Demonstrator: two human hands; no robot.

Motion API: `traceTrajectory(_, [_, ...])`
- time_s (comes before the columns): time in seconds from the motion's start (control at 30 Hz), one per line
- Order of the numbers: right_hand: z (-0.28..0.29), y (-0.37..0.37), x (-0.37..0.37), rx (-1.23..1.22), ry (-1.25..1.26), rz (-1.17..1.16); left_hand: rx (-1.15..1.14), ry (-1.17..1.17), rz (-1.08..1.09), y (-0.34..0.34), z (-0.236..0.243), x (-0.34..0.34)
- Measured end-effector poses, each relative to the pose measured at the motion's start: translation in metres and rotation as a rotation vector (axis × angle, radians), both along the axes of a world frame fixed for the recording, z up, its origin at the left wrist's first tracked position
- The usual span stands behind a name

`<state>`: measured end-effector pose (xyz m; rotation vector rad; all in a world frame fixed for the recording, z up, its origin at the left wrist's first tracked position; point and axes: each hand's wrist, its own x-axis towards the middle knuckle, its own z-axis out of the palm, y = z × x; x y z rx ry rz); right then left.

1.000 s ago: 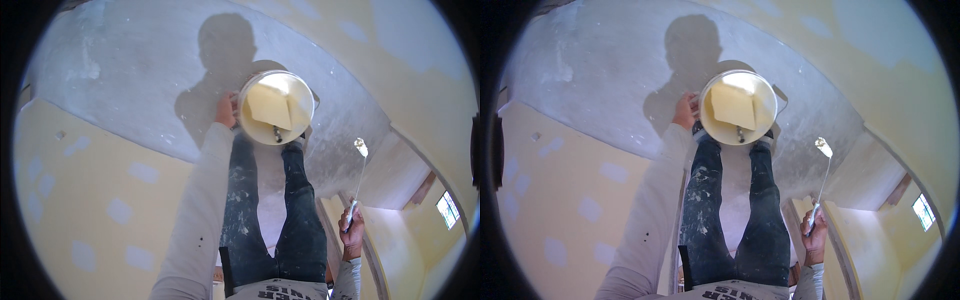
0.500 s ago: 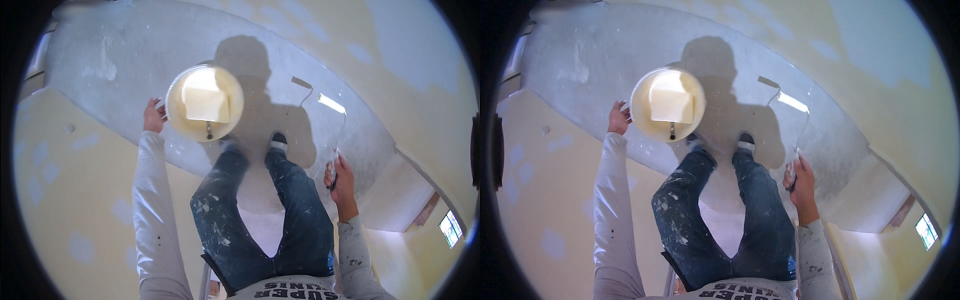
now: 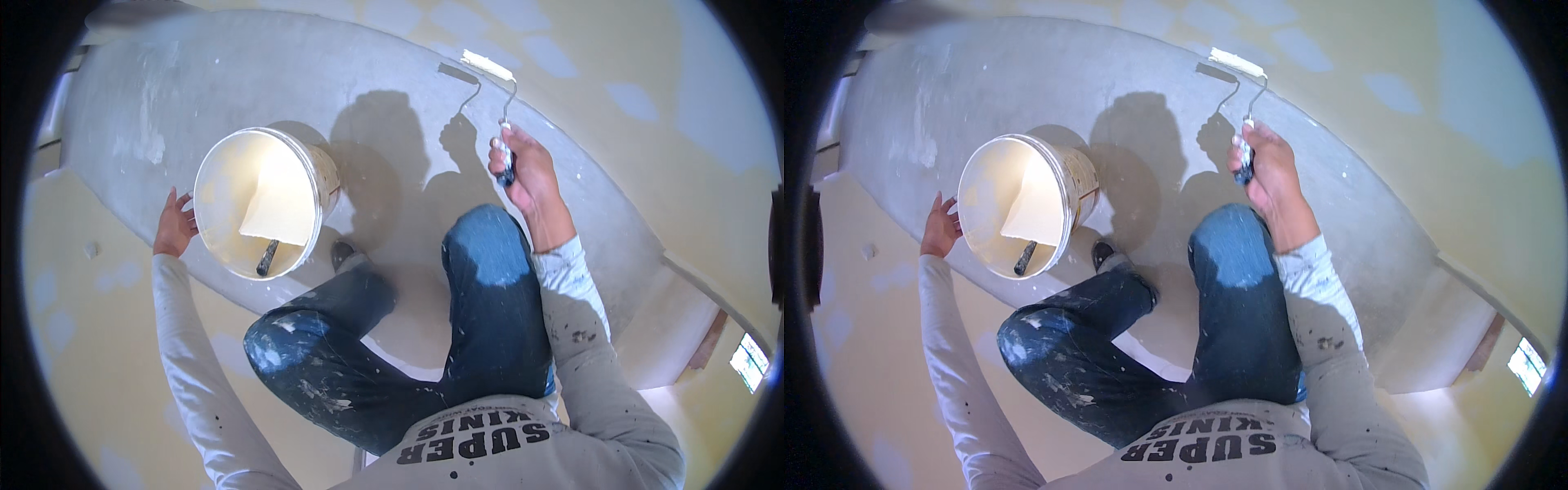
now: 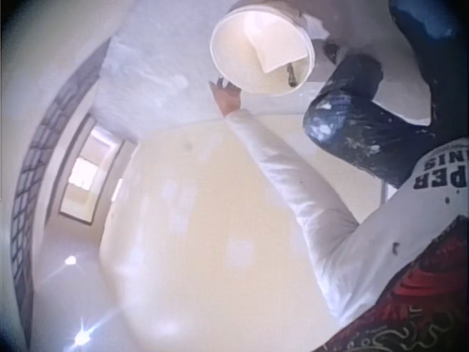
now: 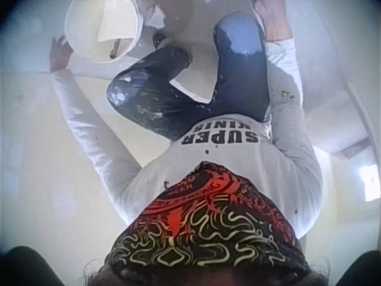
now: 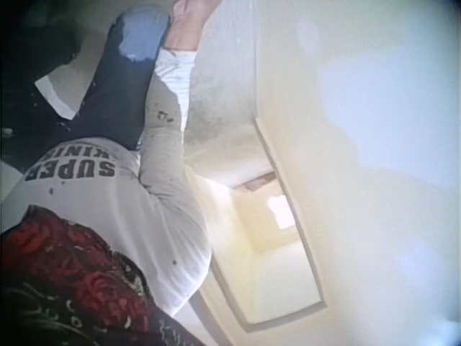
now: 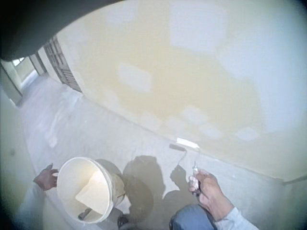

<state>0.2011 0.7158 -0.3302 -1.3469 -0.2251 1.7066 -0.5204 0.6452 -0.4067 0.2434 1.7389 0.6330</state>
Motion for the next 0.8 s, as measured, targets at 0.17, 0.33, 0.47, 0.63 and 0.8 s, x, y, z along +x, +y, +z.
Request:
traceTrajectory(0.17, [-0.065, 0.007, -0.001, 0.089, 0.054, -0.041, 0.474, 0.582, -0.174, -0.058, 0.069, -0.019])
traceTrajectory(0.33, [-0.099, 0.022, 0.018, 0.079, 0.093, -0.186, 0.896, 0.65, -0.313, -0.072, 0.249, 0.204])
traceTrajectory(0.47, [-0.149, 0.042, 0.009, -0.006, 0.191, -0.181, 0.934, 0.494, -0.612, -0.164, 0.323, 0.316])
traceTrajectory(0.63, [-0.108, 0.016, 0.013, 0.074, 0.197, -0.242, 0.892, 0.124, -0.915, -0.18, 0.295, 0.38])
traceTrajectory(0.8, [-0.092, 0.011, -0.003, 0.119, 0.214, -0.204, 0.528, 0.293, -0.712, -0.166, 0.225, 0.422])
